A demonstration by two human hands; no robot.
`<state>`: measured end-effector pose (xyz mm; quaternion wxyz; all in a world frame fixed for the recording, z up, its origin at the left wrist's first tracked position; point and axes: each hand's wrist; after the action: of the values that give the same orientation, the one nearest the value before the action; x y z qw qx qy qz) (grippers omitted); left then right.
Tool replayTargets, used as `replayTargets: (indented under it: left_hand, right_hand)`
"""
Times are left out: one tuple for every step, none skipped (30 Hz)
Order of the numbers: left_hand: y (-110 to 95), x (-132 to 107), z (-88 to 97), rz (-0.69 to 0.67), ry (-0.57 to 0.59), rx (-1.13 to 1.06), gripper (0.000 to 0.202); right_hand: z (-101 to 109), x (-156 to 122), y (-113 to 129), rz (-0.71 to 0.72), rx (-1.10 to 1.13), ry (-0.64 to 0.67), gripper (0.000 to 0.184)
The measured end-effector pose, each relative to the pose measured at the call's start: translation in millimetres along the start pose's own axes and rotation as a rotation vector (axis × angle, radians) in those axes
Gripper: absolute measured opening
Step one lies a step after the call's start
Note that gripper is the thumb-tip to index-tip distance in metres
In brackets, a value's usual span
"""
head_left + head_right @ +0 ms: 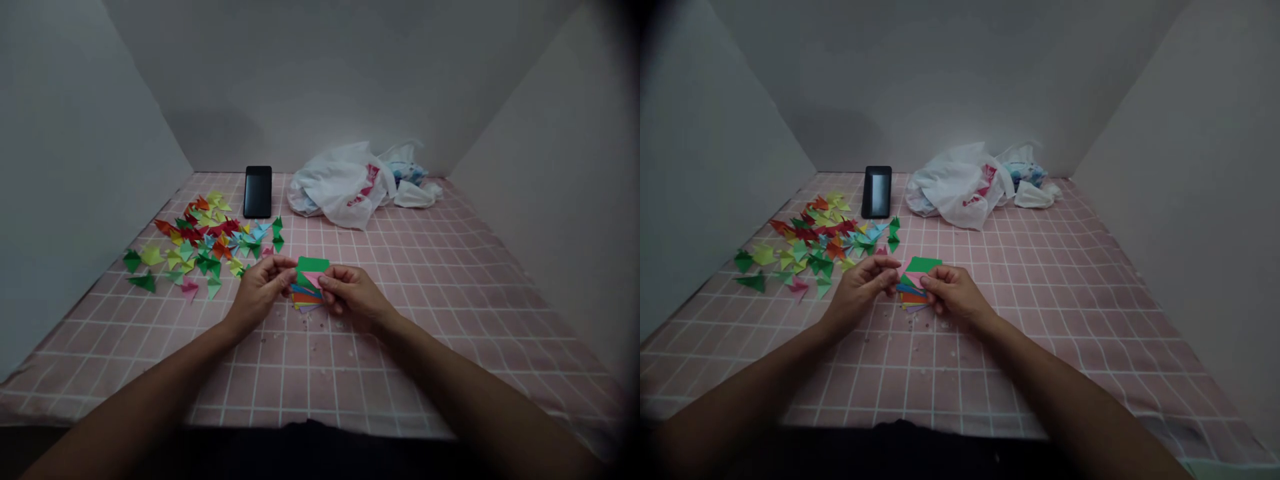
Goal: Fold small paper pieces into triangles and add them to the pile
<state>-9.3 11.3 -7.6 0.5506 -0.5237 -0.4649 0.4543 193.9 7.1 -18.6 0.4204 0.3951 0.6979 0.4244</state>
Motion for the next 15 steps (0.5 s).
replayTargets:
  left_hand:
    - [1.3, -0.4, -0.9, 0.002, 0.027, -0.011, 0.029]
    - [2.6, -1.0, -2.0, 0.002, 0.051, -0.011, 0.028]
    - [3.7, -1.5, -3.1, 0.001, 0.069, -0.002, 0.025]
    - [4.8, -1.9, -4.1, -0.002, 0.076, 0.012, 0.022]
    - [5.7, -2.0, -4.8, -0.005, 0.075, 0.025, 0.019]
    - [6.4, -1.9, -5.2, -0.006, 0.067, 0.031, 0.018]
    - [6.8, -1.6, -5.4, -0.003, 0.058, 0.026, 0.019]
    - [7.1, -1.3, -5.5, 0.002, 0.049, 0.013, 0.02]
    - [7.2, -0.9, -5.4, 0.009, 0.046, 0.0, 0.022]
    - [7.2, -0.6, -5.3, 0.014, 0.046, -0.01, 0.023]
    - [7.1, -0.5, -5.3, 0.015, 0.047, -0.015, 0.023]
    - [6.9, -0.6, -5.2, 0.013, 0.047, -0.013, 0.021]
    - [6.6, -0.9, -5.2, 0.009, 0.046, -0.007, 0.019]
    - [6.4, -1.4, -5.3, 0.008, 0.043, 0.0, 0.017]
    - [6.2, -1.9, -5.3, 0.009, 0.041, 0.006, 0.017]
  right_hand:
    - [0.4, 0.0, -0.7, -0.009, 0.009, 0.018, 0.039]
    - [0.6, -0.1, -1.4, -0.016, 0.012, 0.035, 0.039]
    - [0.7, -0.3, -2.3, -0.021, 0.01, 0.052, 0.039]
    - [0.7, -0.5, -3.1, -0.025, 0.011, 0.064, 0.039]
    - [0.6, -0.7, -3.8, -0.03, 0.014, 0.072, 0.038]
    - [0.4, -0.9, -4.5, -0.037, 0.019, 0.078, 0.038]
    - [0.2, -1.1, -5.0, -0.045, 0.025, 0.081, 0.037]
    - [0.0, -1.3, -5.4, -0.051, 0.031, 0.082, 0.037]
    - [-0.3, -1.5, -5.6, -0.056, 0.034, 0.082, 0.036]
    - [-0.6, -1.6, -5.7, -0.061, 0.032, 0.08, 0.036]
    - [-1.0, -1.7, -5.8, -0.066, 0.029, 0.078, 0.037]
    - [-1.3, -1.8, -5.9, -0.07, 0.027, 0.078, 0.037]
    - [-1.6, -1.9, -5.9, -0.073, 0.025, 0.08, 0.038]
    - [-1.9, -1.9, -6.0, -0.078, 0.025, 0.084, 0.039]
    - [-2.1, -1.9, -6.1, -0.08, 0.025, 0.088, 0.039]
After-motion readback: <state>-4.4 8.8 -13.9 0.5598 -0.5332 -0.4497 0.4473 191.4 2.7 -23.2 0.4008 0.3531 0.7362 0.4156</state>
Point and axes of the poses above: each hand's wrist, its own x-axis towards the middle knuckle, its own z-axis out of the back of the hand, y = z × x, and after that the axes turned 1 degree about x, right-handed
